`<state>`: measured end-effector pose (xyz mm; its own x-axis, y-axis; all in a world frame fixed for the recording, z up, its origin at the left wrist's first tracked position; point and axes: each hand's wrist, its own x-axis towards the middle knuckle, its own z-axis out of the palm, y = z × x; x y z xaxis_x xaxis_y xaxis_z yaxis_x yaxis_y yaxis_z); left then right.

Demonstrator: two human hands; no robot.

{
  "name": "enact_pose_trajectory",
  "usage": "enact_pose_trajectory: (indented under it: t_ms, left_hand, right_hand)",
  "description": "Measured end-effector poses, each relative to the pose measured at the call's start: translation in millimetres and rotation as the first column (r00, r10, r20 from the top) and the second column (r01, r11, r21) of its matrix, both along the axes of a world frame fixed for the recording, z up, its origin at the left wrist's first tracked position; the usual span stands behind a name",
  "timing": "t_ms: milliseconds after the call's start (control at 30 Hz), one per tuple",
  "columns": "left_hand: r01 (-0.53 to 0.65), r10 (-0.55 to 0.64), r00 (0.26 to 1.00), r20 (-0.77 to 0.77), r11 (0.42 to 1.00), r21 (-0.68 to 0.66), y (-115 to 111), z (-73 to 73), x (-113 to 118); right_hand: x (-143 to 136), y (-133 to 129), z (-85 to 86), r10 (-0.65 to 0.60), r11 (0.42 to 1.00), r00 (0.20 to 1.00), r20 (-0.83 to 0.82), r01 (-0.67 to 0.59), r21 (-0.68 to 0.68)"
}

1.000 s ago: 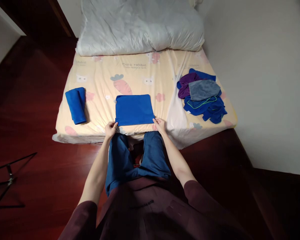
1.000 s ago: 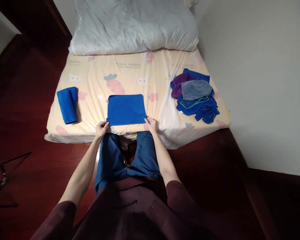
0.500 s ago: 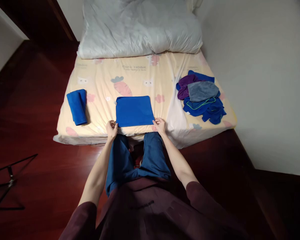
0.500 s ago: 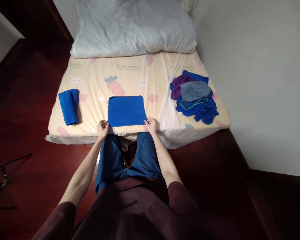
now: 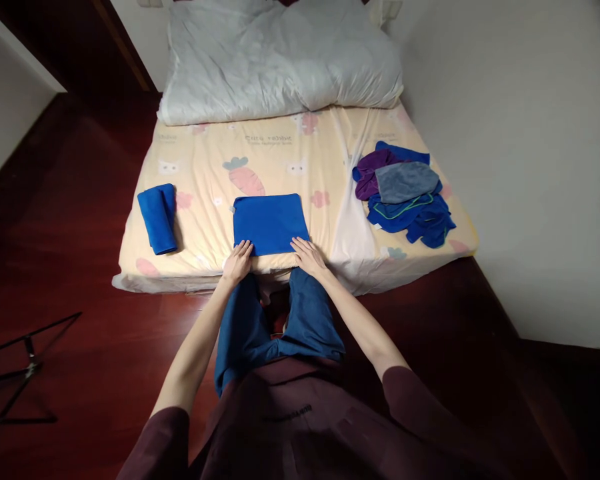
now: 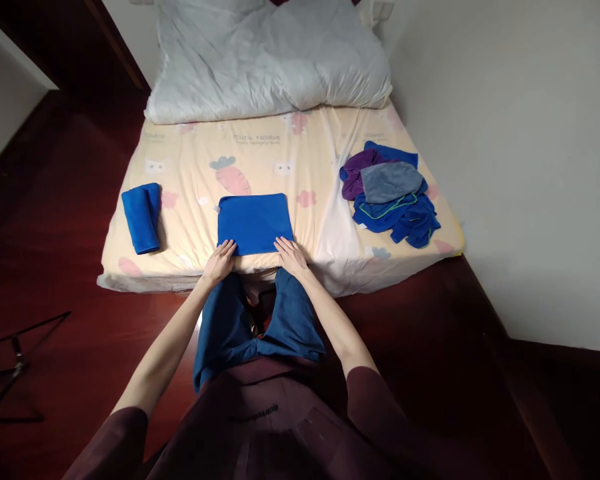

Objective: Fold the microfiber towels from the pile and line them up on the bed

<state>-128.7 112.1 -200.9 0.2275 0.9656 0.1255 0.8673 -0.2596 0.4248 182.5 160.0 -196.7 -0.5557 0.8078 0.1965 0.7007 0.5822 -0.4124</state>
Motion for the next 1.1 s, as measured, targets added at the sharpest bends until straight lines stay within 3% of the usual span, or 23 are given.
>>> enact_pose_trajectory:
  t_ms: [167, 367, 600, 700, 867, 967, 1100]
  left_hand:
    - [-0.017, 0.018, 0.999, 0.049, 1.000, -0.015, 8, -9.8, -1]
    - [-0.010, 0.012, 0.999, 0.047, 0.999, -0.033, 17, -2.7, 1]
    - [0.047, -0.046, 0.995, 0.086, 0.999, -0.010, -14, 6.7, -17]
    - [-0.034, 0.032, 0.982, 0.184, 0.999, 0.007, -21, 6.8, -28]
    - [-0.165, 0.165, 0.934, 0.316, 0.986, -0.026, -20, 2.1, -44]
    - [-0.223, 0.222, 0.908, 0.355, 0.974, -0.038, -21, -2.2, -47]
    - [-0.293, 0.286, 0.867, 0.407, 0.955, -0.046, -20, -6.8, -44]
  right_hand:
    - [2, 9, -11.7, -0.090, 0.994, 0.995, -0.038, 0.088, -0.063]
    - [-8, 20, -11.8, -0.180, 0.982, 0.983, -0.032, 0.178, -0.059]
    - [9, 3, -9.6, -0.155, 0.986, 0.978, -0.142, 0.144, -0.088]
    - [24, 0, -14.6, -0.151, 0.984, 0.950, -0.272, 0.118, -0.135]
    - [35, 9, -30.6, -0.347, 0.931, 0.829, -0.439, 0.246, -0.271]
    - [38, 15, -40.6, -0.373, 0.917, 0.773, -0.513, 0.224, -0.330]
    - [41, 19, -47.2, -0.375, 0.909, 0.760, -0.531, 0.187, -0.374]
